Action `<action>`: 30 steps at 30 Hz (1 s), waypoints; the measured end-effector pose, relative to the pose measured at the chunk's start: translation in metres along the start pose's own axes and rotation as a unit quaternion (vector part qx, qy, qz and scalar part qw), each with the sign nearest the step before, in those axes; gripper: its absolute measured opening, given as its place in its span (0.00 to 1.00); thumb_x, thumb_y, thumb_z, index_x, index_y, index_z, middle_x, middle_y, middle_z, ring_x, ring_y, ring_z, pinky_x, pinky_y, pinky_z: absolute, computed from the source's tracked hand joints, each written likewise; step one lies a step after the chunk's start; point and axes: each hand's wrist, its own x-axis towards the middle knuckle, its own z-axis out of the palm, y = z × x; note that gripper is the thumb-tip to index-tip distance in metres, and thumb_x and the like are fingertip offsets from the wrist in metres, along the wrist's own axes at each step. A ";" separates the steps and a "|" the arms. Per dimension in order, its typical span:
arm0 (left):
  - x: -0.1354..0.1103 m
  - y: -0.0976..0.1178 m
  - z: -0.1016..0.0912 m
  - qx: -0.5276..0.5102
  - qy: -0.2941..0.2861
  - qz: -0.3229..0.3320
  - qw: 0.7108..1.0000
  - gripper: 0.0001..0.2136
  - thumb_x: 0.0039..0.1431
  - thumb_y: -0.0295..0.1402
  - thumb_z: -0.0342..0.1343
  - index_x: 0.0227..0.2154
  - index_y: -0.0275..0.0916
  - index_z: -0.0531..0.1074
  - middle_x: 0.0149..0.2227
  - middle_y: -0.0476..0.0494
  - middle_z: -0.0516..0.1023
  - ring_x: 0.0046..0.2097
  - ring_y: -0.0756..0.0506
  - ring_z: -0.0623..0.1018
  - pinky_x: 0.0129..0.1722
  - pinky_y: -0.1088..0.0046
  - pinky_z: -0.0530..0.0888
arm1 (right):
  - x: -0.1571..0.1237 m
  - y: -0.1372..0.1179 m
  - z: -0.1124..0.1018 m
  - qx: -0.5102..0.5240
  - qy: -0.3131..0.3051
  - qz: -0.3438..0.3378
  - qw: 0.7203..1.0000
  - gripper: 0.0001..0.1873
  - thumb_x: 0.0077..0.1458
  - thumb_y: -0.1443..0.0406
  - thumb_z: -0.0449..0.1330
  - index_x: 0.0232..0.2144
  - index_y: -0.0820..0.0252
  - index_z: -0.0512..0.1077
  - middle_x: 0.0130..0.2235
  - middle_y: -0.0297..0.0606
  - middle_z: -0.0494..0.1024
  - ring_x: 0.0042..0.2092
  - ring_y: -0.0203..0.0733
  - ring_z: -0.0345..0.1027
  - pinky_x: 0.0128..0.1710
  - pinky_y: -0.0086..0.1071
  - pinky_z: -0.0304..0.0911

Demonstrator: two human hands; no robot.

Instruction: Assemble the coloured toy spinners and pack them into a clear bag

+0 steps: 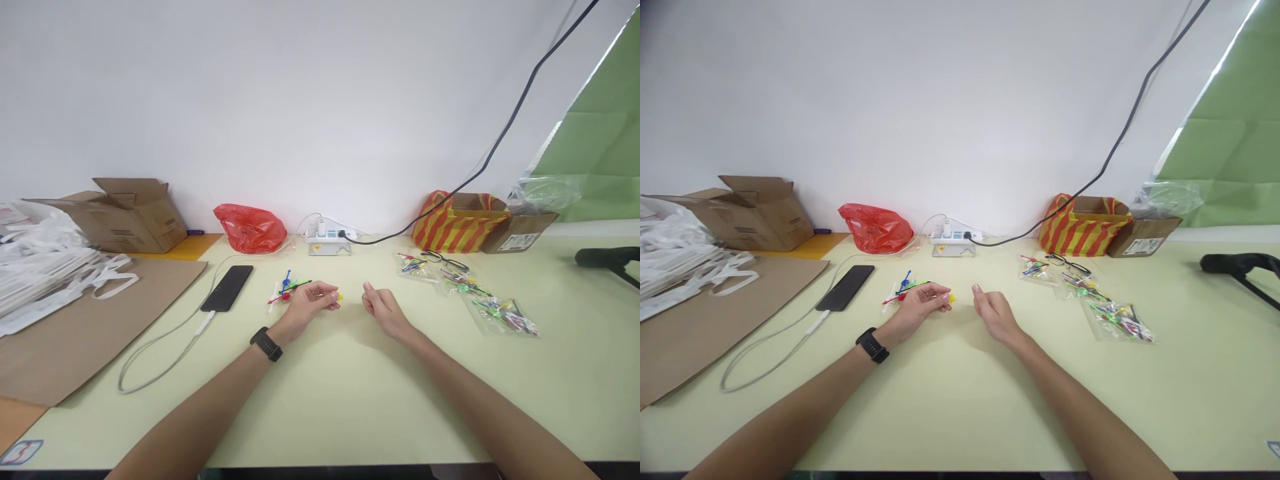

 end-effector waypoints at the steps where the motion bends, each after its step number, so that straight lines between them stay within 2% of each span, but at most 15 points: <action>1: 0.000 0.000 0.000 0.001 0.001 -0.001 1.000 0.16 0.55 0.40 0.71 0.41 0.36 0.80 0.37 0.43 0.81 0.36 0.47 0.81 0.43 0.68 0.78 | 0.000 0.000 0.000 0.006 0.002 -0.001 1.000 0.37 0.69 0.42 0.40 0.15 0.56 0.54 0.17 0.30 0.55 0.22 0.35 0.51 0.26 0.33 0.48; 7: 0.001 0.000 -0.001 0.002 0.008 -0.007 1.000 0.16 0.56 0.40 0.70 0.42 0.36 0.80 0.36 0.44 0.81 0.36 0.47 0.81 0.43 0.68 0.77 | 0.000 0.001 0.002 -0.009 -0.007 0.007 1.000 0.37 0.68 0.42 0.43 0.15 0.56 0.60 0.17 0.32 0.61 0.23 0.36 0.57 0.27 0.32 0.53; 13: 0.002 -0.002 -0.002 0.025 0.021 -0.001 0.999 0.17 0.56 0.43 0.69 0.43 0.37 0.80 0.37 0.43 0.80 0.36 0.47 0.80 0.40 0.69 0.76 | -0.002 0.001 0.004 -0.029 -0.013 -0.004 0.999 0.36 0.69 0.44 0.44 0.15 0.57 0.62 0.16 0.32 0.63 0.23 0.36 0.59 0.28 0.31 0.54; 18: 0.003 0.001 -0.001 0.061 0.032 -0.003 0.998 0.17 0.55 0.45 0.69 0.39 0.37 0.81 0.34 0.43 0.80 0.33 0.49 0.76 0.34 0.72 0.72 | -0.002 0.001 0.003 -0.035 -0.010 -0.002 0.999 0.36 0.70 0.46 0.44 0.15 0.57 0.63 0.17 0.31 0.64 0.23 0.36 0.60 0.28 0.31 0.54; 22: 0.005 -0.003 -0.001 0.103 0.036 0.002 0.994 0.17 0.55 0.46 0.68 0.38 0.37 0.80 0.35 0.42 0.81 0.32 0.48 0.76 0.32 0.72 0.72 | -0.001 0.003 0.004 -0.044 -0.021 -0.014 0.999 0.35 0.70 0.47 0.46 0.15 0.57 0.63 0.17 0.31 0.63 0.22 0.36 0.59 0.29 0.31 0.53; 30: 0.003 -0.016 0.000 0.210 0.004 0.039 0.977 0.13 0.56 0.42 0.66 0.36 0.36 0.78 0.37 0.40 0.83 0.37 0.44 0.80 0.38 0.67 0.76 | -0.001 0.006 0.005 -0.073 -0.027 -0.034 0.996 0.31 0.70 0.50 0.47 0.18 0.58 0.64 0.19 0.30 0.64 0.23 0.35 0.59 0.28 0.31 0.53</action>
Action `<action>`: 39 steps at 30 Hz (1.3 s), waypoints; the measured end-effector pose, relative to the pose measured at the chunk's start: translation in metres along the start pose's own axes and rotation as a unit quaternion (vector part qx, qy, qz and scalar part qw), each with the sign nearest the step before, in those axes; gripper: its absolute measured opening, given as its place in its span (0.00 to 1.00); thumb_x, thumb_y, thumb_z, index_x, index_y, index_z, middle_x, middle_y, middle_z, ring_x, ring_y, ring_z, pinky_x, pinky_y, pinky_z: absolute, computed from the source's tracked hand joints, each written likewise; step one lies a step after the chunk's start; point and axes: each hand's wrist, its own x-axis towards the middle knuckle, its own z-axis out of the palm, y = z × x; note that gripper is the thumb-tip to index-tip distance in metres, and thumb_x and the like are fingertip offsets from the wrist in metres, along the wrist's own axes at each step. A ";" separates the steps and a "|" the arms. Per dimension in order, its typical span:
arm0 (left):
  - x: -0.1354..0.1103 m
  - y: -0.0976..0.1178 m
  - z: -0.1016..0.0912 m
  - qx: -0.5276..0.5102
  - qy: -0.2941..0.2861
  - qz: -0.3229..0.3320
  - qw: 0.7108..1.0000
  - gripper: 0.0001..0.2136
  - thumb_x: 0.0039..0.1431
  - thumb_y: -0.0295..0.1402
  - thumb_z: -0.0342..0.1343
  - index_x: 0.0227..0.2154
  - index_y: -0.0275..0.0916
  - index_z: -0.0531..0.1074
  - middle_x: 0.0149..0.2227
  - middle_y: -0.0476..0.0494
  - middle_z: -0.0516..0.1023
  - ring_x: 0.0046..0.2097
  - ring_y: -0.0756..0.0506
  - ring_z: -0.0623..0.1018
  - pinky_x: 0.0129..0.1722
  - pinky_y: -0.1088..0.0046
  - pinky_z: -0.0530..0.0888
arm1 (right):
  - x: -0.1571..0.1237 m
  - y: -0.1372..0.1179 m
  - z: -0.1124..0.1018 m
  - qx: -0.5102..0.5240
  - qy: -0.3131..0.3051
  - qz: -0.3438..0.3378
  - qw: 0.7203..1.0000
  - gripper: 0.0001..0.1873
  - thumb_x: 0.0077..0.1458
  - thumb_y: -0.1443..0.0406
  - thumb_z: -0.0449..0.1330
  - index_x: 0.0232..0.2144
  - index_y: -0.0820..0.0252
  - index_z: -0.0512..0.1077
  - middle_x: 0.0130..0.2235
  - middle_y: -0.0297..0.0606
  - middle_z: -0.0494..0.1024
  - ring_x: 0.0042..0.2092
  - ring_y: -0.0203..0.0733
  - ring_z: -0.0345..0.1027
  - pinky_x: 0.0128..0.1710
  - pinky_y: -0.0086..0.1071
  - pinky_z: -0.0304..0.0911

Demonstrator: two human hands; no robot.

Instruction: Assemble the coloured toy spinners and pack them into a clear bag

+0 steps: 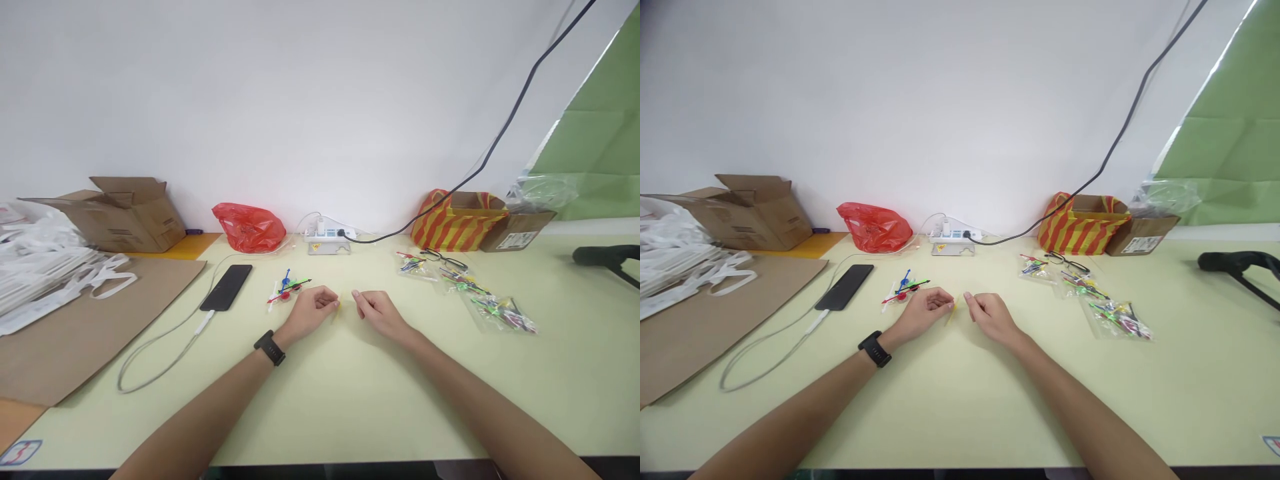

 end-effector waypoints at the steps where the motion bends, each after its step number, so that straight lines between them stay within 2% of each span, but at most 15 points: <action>1: 0.000 0.000 0.000 0.001 -0.005 0.003 1.000 0.13 0.57 0.42 0.66 0.36 0.36 0.78 0.37 0.41 0.83 0.37 0.44 0.80 0.38 0.67 0.76 | -0.001 0.000 0.000 -0.010 -0.001 -0.007 1.000 0.29 0.70 0.51 0.48 0.20 0.58 0.66 0.20 0.30 0.65 0.24 0.36 0.59 0.29 0.31 0.53; 5: -0.001 0.002 0.000 0.002 -0.034 0.024 0.999 0.11 0.61 0.40 0.61 0.38 0.37 0.78 0.39 0.40 0.83 0.41 0.42 0.81 0.42 0.65 0.76 | -0.005 0.000 -0.001 -0.067 -0.012 -0.044 0.997 0.12 0.67 0.57 0.54 0.42 0.56 0.73 0.31 0.32 0.72 0.30 0.38 0.64 0.32 0.32 0.58; 8: -0.004 0.004 -0.001 0.061 -0.034 0.058 0.996 0.10 0.66 0.38 0.55 0.42 0.40 0.78 0.41 0.41 0.84 0.41 0.41 0.81 0.42 0.64 0.76 | -0.007 0.002 -0.001 -0.113 -0.044 -0.095 0.988 0.14 0.67 0.63 0.54 0.53 0.53 0.71 0.40 0.38 0.75 0.39 0.42 0.69 0.40 0.35 0.63; 10: -0.006 0.009 -0.004 0.152 -0.002 0.097 0.984 0.11 0.68 0.36 0.52 0.45 0.42 0.78 0.42 0.42 0.83 0.43 0.40 0.80 0.45 0.62 0.74 | -0.007 0.004 0.000 -0.129 -0.061 -0.118 0.983 0.14 0.67 0.66 0.52 0.52 0.52 0.72 0.43 0.40 0.74 0.44 0.45 0.70 0.44 0.37 0.64; 14: -0.007 0.019 -0.015 0.319 0.082 0.146 0.933 0.11 0.67 0.33 0.52 0.46 0.44 0.77 0.47 0.40 0.81 0.52 0.36 0.75 0.56 0.55 0.68 | -0.005 0.006 0.000 -0.124 -0.059 -0.118 0.983 0.08 0.66 0.68 0.53 0.42 0.53 0.72 0.44 0.40 0.73 0.44 0.45 0.69 0.46 0.38 0.65; 16: -0.005 0.018 -0.023 0.386 0.125 0.117 0.907 0.10 0.66 0.34 0.54 0.47 0.43 0.76 0.50 0.37 0.79 0.56 0.32 0.71 0.58 0.51 0.64 | -0.005 0.006 0.000 -0.119 -0.053 -0.118 0.984 0.07 0.66 0.68 0.52 0.40 0.54 0.70 0.44 0.41 0.73 0.45 0.46 0.68 0.47 0.39 0.65; 18: -0.002 0.011 -0.032 0.448 0.170 0.056 0.876 0.12 0.65 0.39 0.56 0.47 0.42 0.76 0.56 0.33 0.76 0.60 0.28 0.67 0.57 0.46 0.62 | -0.005 0.005 0.000 -0.113 -0.052 -0.117 0.985 0.07 0.66 0.69 0.51 0.39 0.55 0.68 0.43 0.41 0.74 0.45 0.46 0.67 0.47 0.40 0.64; 20: 0.000 0.002 -0.040 0.490 0.191 -0.006 0.850 0.15 0.66 0.44 0.55 0.48 0.40 0.76 0.60 0.29 0.72 0.61 0.25 0.65 0.57 0.42 0.61 | -0.004 0.004 0.000 -0.092 -0.057 -0.107 0.988 0.07 0.67 0.69 0.50 0.39 0.56 0.67 0.41 0.40 0.74 0.44 0.46 0.67 0.46 0.40 0.64; 22: 0.002 -0.005 -0.045 0.503 0.180 -0.038 0.844 0.19 0.68 0.47 0.52 0.49 0.39 0.75 0.60 0.27 0.71 0.59 0.25 0.67 0.55 0.42 0.62 | -0.004 0.004 0.001 -0.056 -0.060 -0.091 0.993 0.08 0.67 0.68 0.50 0.40 0.56 0.68 0.40 0.39 0.74 0.42 0.44 0.67 0.44 0.38 0.63; 24: 0.002 -0.009 -0.046 0.491 0.153 -0.035 0.857 0.19 0.70 0.47 0.48 0.51 0.40 0.75 0.59 0.29 0.73 0.58 0.28 0.69 0.55 0.46 0.64 | -0.002 0.004 0.003 -0.009 -0.062 -0.068 0.996 0.08 0.67 0.66 0.51 0.40 0.57 0.70 0.39 0.38 0.75 0.39 0.42 0.67 0.40 0.36 0.62; 29: 0.001 -0.004 -0.036 0.409 0.056 0.044 0.910 0.22 0.73 0.48 0.42 0.55 0.43 0.74 0.62 0.37 0.73 0.64 0.35 0.68 0.63 0.53 0.63 | 0.002 0.003 0.006 0.106 -0.099 -0.019 0.989 0.13 0.66 0.60 0.53 0.41 0.60 0.75 0.35 0.36 0.76 0.33 0.38 0.64 0.34 0.32 0.59; 32: -0.005 0.003 -0.023 0.364 -0.016 0.090 0.927 0.23 0.73 0.48 0.43 0.60 0.44 0.72 0.65 0.38 0.70 0.67 0.38 0.66 0.66 0.56 0.60 | 0.003 0.004 0.008 0.112 -0.108 -0.021 0.988 0.13 0.65 0.58 0.55 0.41 0.60 0.74 0.34 0.35 0.75 0.32 0.37 0.64 0.33 0.31 0.59; 35: -0.013 0.010 -0.011 0.334 -0.068 0.138 0.930 0.26 0.68 0.50 0.53 0.63 0.44 0.69 0.67 0.38 0.68 0.68 0.36 0.66 0.67 0.55 0.61 | 0.004 0.012 0.010 0.062 -0.054 -0.045 0.996 0.12 0.65 0.57 0.57 0.40 0.58 0.73 0.35 0.36 0.75 0.34 0.39 0.65 0.35 0.32 0.62; 37: -0.017 0.014 -0.005 0.318 -0.083 0.164 0.930 0.28 0.64 0.48 0.59 0.64 0.46 0.68 0.67 0.38 0.68 0.67 0.35 0.67 0.66 0.55 0.63 | 0.008 0.021 0.007 0.032 -0.005 -0.060 0.998 0.13 0.68 0.56 0.53 0.39 0.58 0.72 0.38 0.38 0.76 0.39 0.41 0.67 0.41 0.35 0.64; 39: -0.019 0.017 0.000 0.309 -0.093 0.180 0.929 0.24 0.65 0.43 0.59 0.63 0.48 0.70 0.66 0.40 0.70 0.65 0.35 0.69 0.65 0.55 0.65 | 0.015 0.034 0.000 -0.005 0.039 -0.065 0.997 0.16 0.71 0.57 0.47 0.41 0.57 0.72 0.42 0.41 0.77 0.45 0.44 0.69 0.49 0.39 0.64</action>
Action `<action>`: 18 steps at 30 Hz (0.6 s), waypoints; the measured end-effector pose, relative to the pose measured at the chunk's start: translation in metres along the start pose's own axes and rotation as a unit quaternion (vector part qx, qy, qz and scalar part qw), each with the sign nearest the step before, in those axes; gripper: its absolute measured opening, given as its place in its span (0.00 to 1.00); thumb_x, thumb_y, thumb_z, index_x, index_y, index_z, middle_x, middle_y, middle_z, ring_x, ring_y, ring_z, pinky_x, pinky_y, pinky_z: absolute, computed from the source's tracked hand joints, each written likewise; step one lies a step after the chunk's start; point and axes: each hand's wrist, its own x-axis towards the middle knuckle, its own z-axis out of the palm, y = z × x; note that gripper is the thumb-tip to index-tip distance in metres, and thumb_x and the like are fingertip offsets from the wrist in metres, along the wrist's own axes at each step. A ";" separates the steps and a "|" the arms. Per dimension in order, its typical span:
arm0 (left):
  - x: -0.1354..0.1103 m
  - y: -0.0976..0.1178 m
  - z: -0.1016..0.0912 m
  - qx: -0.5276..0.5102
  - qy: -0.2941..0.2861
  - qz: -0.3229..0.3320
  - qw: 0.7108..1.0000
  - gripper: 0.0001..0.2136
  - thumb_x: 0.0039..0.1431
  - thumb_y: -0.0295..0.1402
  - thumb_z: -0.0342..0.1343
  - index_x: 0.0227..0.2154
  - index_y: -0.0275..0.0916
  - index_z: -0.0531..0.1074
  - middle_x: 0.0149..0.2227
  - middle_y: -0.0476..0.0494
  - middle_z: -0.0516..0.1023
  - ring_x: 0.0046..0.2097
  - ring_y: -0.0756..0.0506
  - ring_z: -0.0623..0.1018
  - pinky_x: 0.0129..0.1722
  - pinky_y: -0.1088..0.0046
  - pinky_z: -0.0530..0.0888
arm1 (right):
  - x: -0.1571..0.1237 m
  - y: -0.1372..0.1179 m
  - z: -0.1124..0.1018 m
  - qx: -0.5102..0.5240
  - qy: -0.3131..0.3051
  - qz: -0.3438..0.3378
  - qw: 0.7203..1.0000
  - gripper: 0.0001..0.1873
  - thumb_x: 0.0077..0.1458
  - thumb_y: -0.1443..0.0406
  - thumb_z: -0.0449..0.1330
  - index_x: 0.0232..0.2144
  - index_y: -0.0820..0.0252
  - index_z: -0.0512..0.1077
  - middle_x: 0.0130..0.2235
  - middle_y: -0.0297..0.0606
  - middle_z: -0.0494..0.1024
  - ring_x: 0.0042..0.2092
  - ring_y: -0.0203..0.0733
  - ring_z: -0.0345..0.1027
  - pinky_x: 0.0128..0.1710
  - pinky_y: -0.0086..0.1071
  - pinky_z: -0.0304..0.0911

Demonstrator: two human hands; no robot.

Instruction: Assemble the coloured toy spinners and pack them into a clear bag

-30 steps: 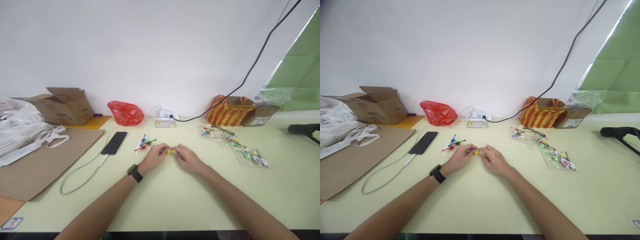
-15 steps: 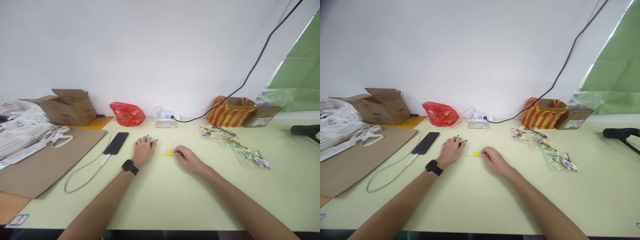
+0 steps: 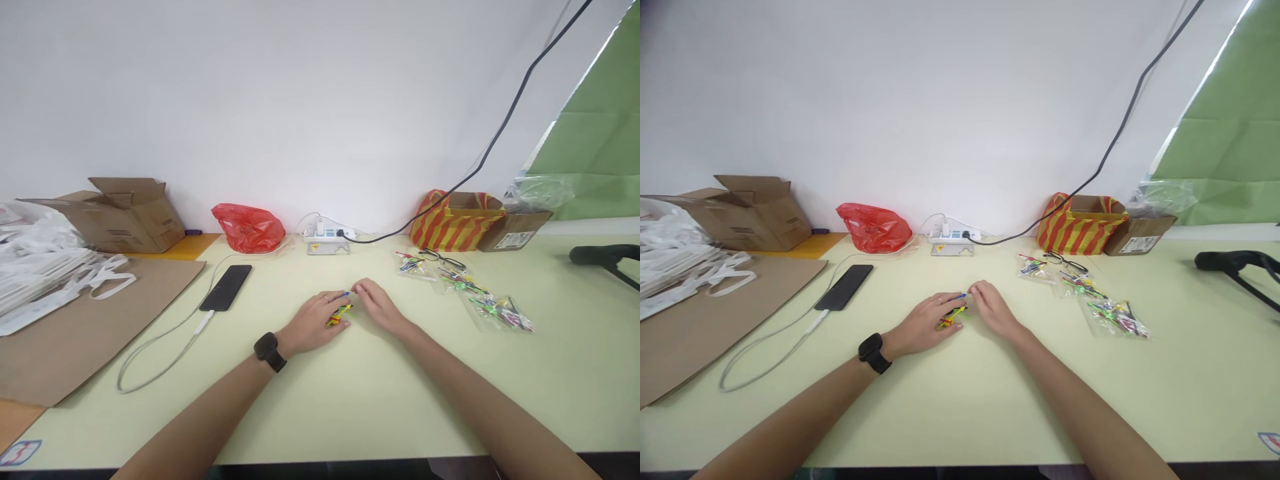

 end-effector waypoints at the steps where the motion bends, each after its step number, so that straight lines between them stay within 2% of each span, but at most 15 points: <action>1: 0.000 0.002 0.001 -0.002 -0.002 0.005 1.000 0.22 0.66 0.40 0.58 0.62 0.48 0.71 0.65 0.40 0.71 0.64 0.36 0.70 0.64 0.55 0.66 | 0.003 0.008 -0.005 -0.030 0.019 0.003 0.999 0.17 0.71 0.58 0.46 0.43 0.57 0.72 0.43 0.42 0.77 0.47 0.46 0.69 0.52 0.41 0.63; 6: 0.002 0.013 0.003 -0.029 -0.004 0.022 0.999 0.18 0.65 0.37 0.58 0.57 0.48 0.76 0.61 0.41 0.75 0.63 0.36 0.72 0.63 0.55 0.68 | 0.019 0.052 -0.025 -0.184 0.080 0.069 0.977 0.17 0.65 0.59 0.52 0.50 0.60 0.73 0.52 0.49 0.76 0.56 0.52 0.66 0.59 0.45 0.60; 10: 0.001 0.026 0.004 -0.060 -0.022 0.049 0.997 0.18 0.62 0.37 0.61 0.56 0.49 0.77 0.61 0.42 0.76 0.62 0.35 0.73 0.62 0.55 0.70 | 0.029 0.073 -0.031 -0.252 0.059 0.096 0.961 0.20 0.64 0.59 0.52 0.54 0.61 0.73 0.61 0.51 0.70 0.63 0.53 0.61 0.63 0.43 0.57; 14: 0.000 0.036 0.006 -0.070 -0.055 0.084 0.992 0.18 0.62 0.38 0.62 0.55 0.48 0.77 0.62 0.42 0.75 0.63 0.36 0.73 0.63 0.56 0.70 | 0.046 0.084 -0.036 -0.310 0.014 0.134 0.941 0.24 0.67 0.56 0.51 0.59 0.60 0.70 0.71 0.50 0.57 0.70 0.55 0.50 0.68 0.46 0.49; 18: -0.001 0.038 0.007 -0.062 -0.078 0.095 0.990 0.18 0.63 0.37 0.61 0.56 0.48 0.77 0.63 0.42 0.74 0.64 0.37 0.73 0.64 0.58 0.69 | 0.066 0.090 -0.041 -0.335 0.028 0.214 0.917 0.27 0.69 0.50 0.47 0.62 0.55 0.69 0.76 0.44 0.39 0.74 0.61 0.38 0.69 0.53 0.44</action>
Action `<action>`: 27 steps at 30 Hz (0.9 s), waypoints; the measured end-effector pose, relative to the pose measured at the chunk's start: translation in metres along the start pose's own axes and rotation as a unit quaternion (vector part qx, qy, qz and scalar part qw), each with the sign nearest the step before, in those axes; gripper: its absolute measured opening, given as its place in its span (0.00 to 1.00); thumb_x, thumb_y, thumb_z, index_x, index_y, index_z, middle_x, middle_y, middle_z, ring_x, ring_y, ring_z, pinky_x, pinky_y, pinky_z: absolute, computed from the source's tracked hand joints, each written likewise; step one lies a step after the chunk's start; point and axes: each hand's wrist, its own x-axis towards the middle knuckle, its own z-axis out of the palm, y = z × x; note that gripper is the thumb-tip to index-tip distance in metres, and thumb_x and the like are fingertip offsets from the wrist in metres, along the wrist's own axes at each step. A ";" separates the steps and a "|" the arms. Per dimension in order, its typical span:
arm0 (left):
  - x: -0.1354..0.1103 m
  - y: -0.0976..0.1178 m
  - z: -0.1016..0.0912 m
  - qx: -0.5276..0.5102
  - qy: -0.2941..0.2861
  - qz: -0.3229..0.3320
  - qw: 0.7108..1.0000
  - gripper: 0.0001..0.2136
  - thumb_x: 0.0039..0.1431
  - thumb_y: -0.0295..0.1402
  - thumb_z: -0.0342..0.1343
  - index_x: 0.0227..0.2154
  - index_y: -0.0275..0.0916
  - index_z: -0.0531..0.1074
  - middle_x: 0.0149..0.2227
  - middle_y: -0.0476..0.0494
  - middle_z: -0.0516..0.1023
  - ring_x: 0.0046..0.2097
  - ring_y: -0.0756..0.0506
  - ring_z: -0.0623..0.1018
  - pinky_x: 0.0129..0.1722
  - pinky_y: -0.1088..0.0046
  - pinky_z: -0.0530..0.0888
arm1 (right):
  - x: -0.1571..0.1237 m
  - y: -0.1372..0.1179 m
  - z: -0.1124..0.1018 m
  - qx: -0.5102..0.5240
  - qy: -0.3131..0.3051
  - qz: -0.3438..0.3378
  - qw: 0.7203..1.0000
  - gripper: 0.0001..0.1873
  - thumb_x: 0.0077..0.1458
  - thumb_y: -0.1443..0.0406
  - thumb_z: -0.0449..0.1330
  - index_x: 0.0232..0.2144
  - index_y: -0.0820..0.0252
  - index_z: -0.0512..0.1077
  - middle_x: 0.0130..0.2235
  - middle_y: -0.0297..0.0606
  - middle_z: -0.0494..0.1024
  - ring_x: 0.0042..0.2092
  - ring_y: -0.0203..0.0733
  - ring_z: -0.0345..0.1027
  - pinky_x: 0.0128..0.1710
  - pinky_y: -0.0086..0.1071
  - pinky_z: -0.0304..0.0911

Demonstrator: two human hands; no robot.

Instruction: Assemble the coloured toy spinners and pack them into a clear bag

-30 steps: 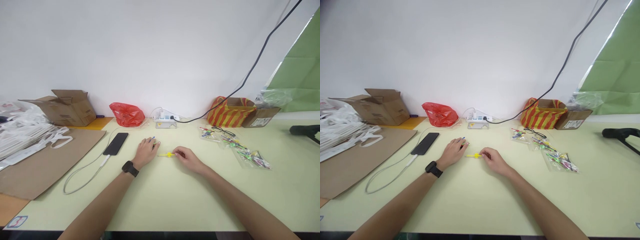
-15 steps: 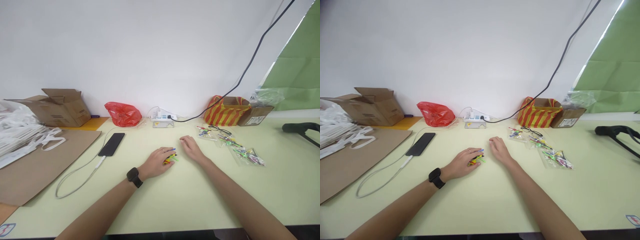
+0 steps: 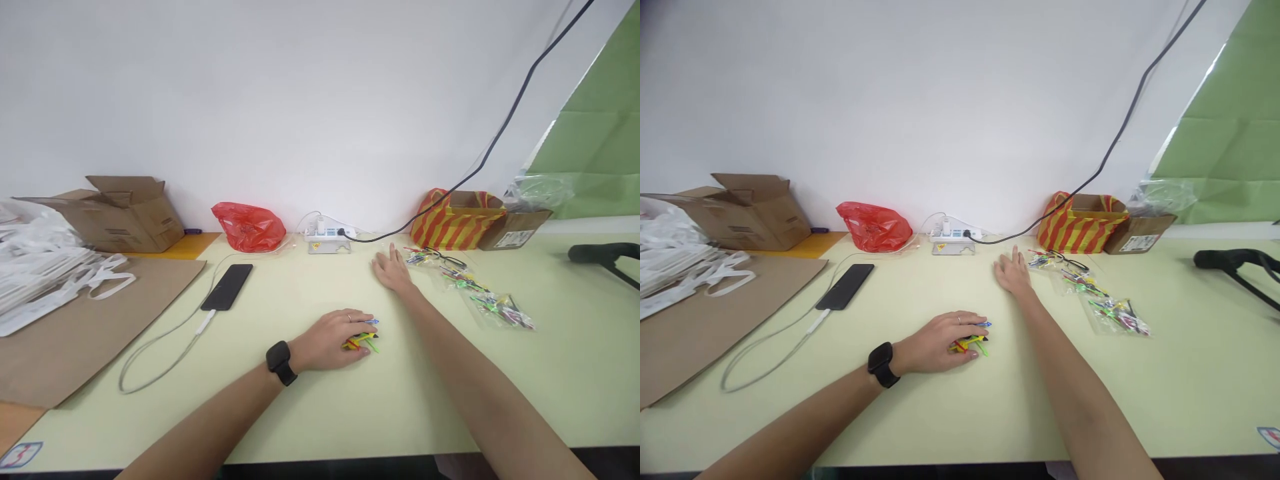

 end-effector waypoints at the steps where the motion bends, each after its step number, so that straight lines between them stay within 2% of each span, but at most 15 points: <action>1: 0.000 0.000 0.000 0.002 -0.002 -0.001 1.000 0.18 0.64 0.37 0.60 0.56 0.48 0.77 0.63 0.43 0.74 0.64 0.37 0.73 0.64 0.58 0.69 | 0.004 0.000 0.000 -0.003 -0.001 0.024 1.000 0.28 0.68 0.49 0.47 0.62 0.54 0.68 0.76 0.44 0.37 0.74 0.63 0.36 0.68 0.55 0.44; 4: 0.001 -0.002 0.001 0.000 -0.003 -0.001 1.000 0.18 0.64 0.38 0.60 0.56 0.47 0.77 0.63 0.43 0.74 0.64 0.37 0.73 0.64 0.58 0.69 | 0.014 0.000 0.002 -0.014 -0.001 0.073 0.997 0.33 0.68 0.46 0.46 0.66 0.54 0.65 0.76 0.48 0.41 0.73 0.65 0.38 0.67 0.57 0.44; 9: 0.002 -0.004 0.003 -0.005 0.006 0.001 1.000 0.18 0.62 0.38 0.61 0.55 0.48 0.77 0.61 0.42 0.76 0.62 0.37 0.74 0.63 0.59 0.70 | 0.020 0.003 0.004 -0.022 0.011 0.072 0.997 0.36 0.66 0.45 0.46 0.66 0.59 0.64 0.69 0.55 0.60 0.69 0.64 0.49 0.66 0.56 0.45; 13: 0.002 -0.007 0.005 0.003 0.008 -0.001 1.000 0.18 0.63 0.38 0.60 0.55 0.46 0.77 0.61 0.41 0.76 0.62 0.38 0.74 0.62 0.60 0.70 | 0.017 0.005 0.003 -0.027 0.044 0.068 0.996 0.33 0.65 0.51 0.50 0.63 0.68 0.65 0.61 0.59 0.68 0.65 0.63 0.53 0.64 0.51 0.48; 16: 0.002 -0.008 0.004 -0.003 0.012 -0.003 1.000 0.21 0.64 0.39 0.60 0.59 0.47 0.74 0.64 0.41 0.73 0.63 0.38 0.74 0.63 0.60 0.70 | 0.012 0.006 0.002 -0.025 0.070 0.040 0.996 0.30 0.64 0.57 0.51 0.64 0.68 0.61 0.57 0.58 0.71 0.60 0.60 0.60 0.61 0.47 0.52; 18: 0.001 -0.008 0.003 -0.008 0.012 -0.011 1.000 0.25 0.64 0.41 0.61 0.63 0.48 0.70 0.67 0.42 0.69 0.65 0.38 0.72 0.64 0.60 0.69 | 0.009 0.007 0.002 -0.024 0.103 0.010 0.994 0.28 0.63 0.59 0.53 0.62 0.66 0.62 0.56 0.56 0.72 0.58 0.59 0.62 0.59 0.46 0.55; 21: 0.001 -0.006 -0.001 -0.007 0.004 -0.016 1.000 0.30 0.63 0.45 0.62 0.67 0.50 0.65 0.72 0.43 0.61 0.68 0.38 0.68 0.66 0.61 0.67 | 0.008 0.008 0.003 -0.038 0.146 -0.003 0.989 0.30 0.60 0.58 0.55 0.62 0.67 0.62 0.60 0.57 0.68 0.60 0.61 0.59 0.59 0.48 0.55; 24: 0.000 -0.002 -0.007 0.004 0.012 -0.012 1.000 0.37 0.57 0.51 0.66 0.68 0.52 0.63 0.73 0.43 0.58 0.69 0.36 0.66 0.68 0.58 0.64 | 0.012 0.009 0.005 -0.057 0.116 0.000 0.992 0.36 0.61 0.57 0.54 0.68 0.65 0.55 0.66 0.57 0.62 0.64 0.63 0.55 0.60 0.50 0.55; 27: 0.000 -0.001 -0.013 0.011 0.035 -0.010 0.999 0.41 0.52 0.55 0.68 0.67 0.50 0.65 0.71 0.40 0.61 0.69 0.34 0.66 0.69 0.54 0.61 | 0.016 0.011 0.008 -0.076 0.065 -0.011 0.995 0.38 0.64 0.55 0.50 0.72 0.59 0.49 0.72 0.52 0.53 0.68 0.62 0.50 0.62 0.53 0.54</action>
